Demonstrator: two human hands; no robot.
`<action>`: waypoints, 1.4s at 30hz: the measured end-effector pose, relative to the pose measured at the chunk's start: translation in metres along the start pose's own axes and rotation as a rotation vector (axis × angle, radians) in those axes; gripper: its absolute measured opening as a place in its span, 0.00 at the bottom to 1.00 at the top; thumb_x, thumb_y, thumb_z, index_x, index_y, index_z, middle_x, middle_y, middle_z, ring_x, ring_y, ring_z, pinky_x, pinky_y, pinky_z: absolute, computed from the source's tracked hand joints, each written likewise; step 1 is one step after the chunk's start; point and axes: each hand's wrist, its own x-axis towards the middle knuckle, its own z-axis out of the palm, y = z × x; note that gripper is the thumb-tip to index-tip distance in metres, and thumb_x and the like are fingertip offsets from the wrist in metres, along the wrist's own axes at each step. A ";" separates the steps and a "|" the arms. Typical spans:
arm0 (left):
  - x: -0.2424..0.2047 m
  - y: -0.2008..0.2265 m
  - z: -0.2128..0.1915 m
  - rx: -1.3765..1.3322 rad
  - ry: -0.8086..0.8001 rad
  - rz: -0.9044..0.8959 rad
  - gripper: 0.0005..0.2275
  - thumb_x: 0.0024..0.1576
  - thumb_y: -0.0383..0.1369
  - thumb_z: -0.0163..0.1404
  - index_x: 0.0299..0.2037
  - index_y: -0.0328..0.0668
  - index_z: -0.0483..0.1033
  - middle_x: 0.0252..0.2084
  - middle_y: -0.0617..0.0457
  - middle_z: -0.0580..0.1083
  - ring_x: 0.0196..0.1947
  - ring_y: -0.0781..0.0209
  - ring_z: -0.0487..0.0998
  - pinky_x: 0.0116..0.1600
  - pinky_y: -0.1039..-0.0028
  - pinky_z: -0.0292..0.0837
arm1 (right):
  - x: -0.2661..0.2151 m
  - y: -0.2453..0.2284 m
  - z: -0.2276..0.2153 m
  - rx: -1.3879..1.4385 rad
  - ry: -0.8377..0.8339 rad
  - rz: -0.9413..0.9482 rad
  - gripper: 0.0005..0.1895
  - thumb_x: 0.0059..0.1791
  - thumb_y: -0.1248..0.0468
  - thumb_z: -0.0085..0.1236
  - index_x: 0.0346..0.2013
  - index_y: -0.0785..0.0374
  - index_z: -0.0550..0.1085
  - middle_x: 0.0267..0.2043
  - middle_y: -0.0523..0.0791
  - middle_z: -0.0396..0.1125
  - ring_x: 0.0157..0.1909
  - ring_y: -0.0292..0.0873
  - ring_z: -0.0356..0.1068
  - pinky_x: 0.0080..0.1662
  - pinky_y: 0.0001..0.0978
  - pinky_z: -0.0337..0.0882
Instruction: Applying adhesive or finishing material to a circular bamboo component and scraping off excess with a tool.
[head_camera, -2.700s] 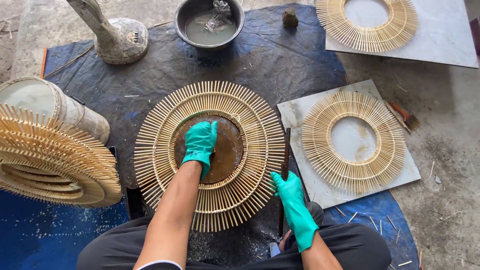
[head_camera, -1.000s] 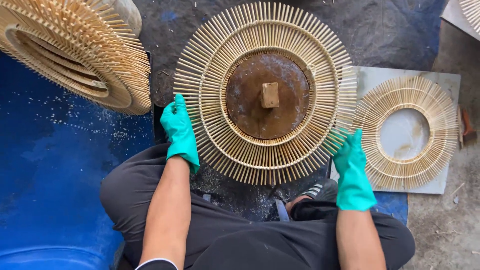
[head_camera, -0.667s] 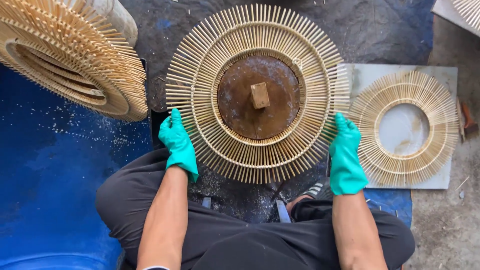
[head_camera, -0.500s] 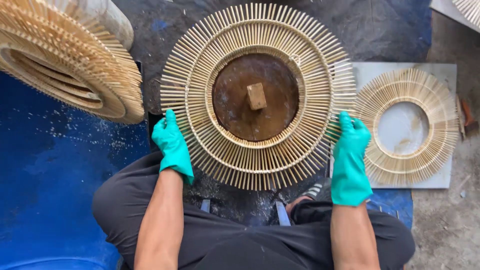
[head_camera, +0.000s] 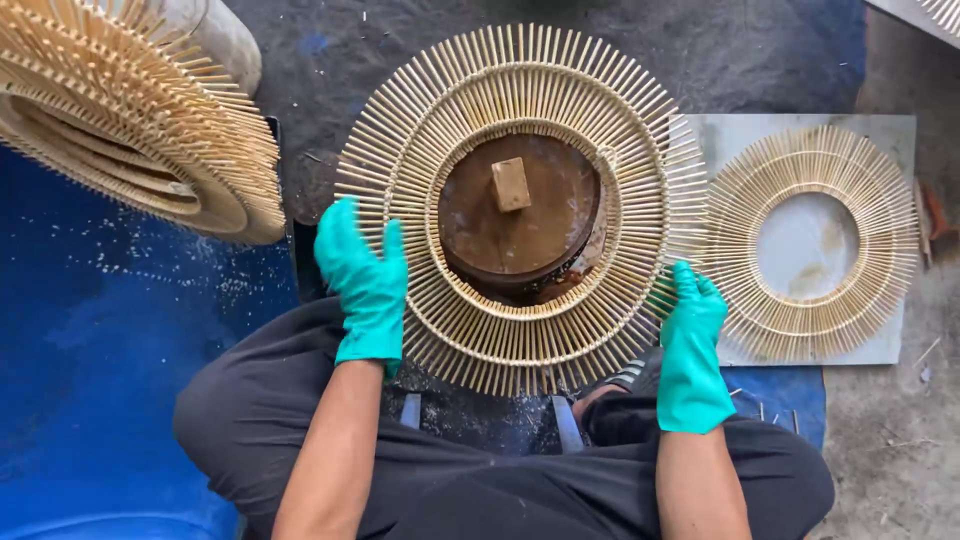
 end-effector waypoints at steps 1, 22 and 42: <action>0.010 0.023 0.003 0.144 0.043 0.399 0.23 0.61 0.38 0.58 0.60 0.29 0.71 0.57 0.36 0.73 0.58 0.37 0.73 0.63 0.54 0.67 | 0.004 -0.001 -0.003 -0.082 -0.020 0.008 0.15 0.55 0.55 0.64 0.41 0.66 0.77 0.34 0.42 0.74 0.32 0.38 0.70 0.36 0.33 0.73; 0.108 0.058 0.173 0.418 -0.414 0.698 0.17 0.58 0.50 0.55 0.33 0.46 0.74 0.31 0.46 0.72 0.28 0.45 0.78 0.27 0.54 0.72 | 0.032 -0.159 0.277 -1.185 -0.395 -1.349 0.19 0.49 0.47 0.65 0.30 0.59 0.76 0.29 0.49 0.70 0.32 0.53 0.72 0.31 0.51 0.69; 0.112 0.055 0.166 0.241 -0.340 0.513 0.19 0.53 0.50 0.60 0.29 0.42 0.76 0.31 0.43 0.74 0.31 0.40 0.78 0.33 0.51 0.73 | 0.033 -0.148 0.294 -1.209 -0.205 -1.223 0.22 0.48 0.44 0.65 0.27 0.59 0.74 0.28 0.50 0.70 0.30 0.55 0.72 0.29 0.53 0.69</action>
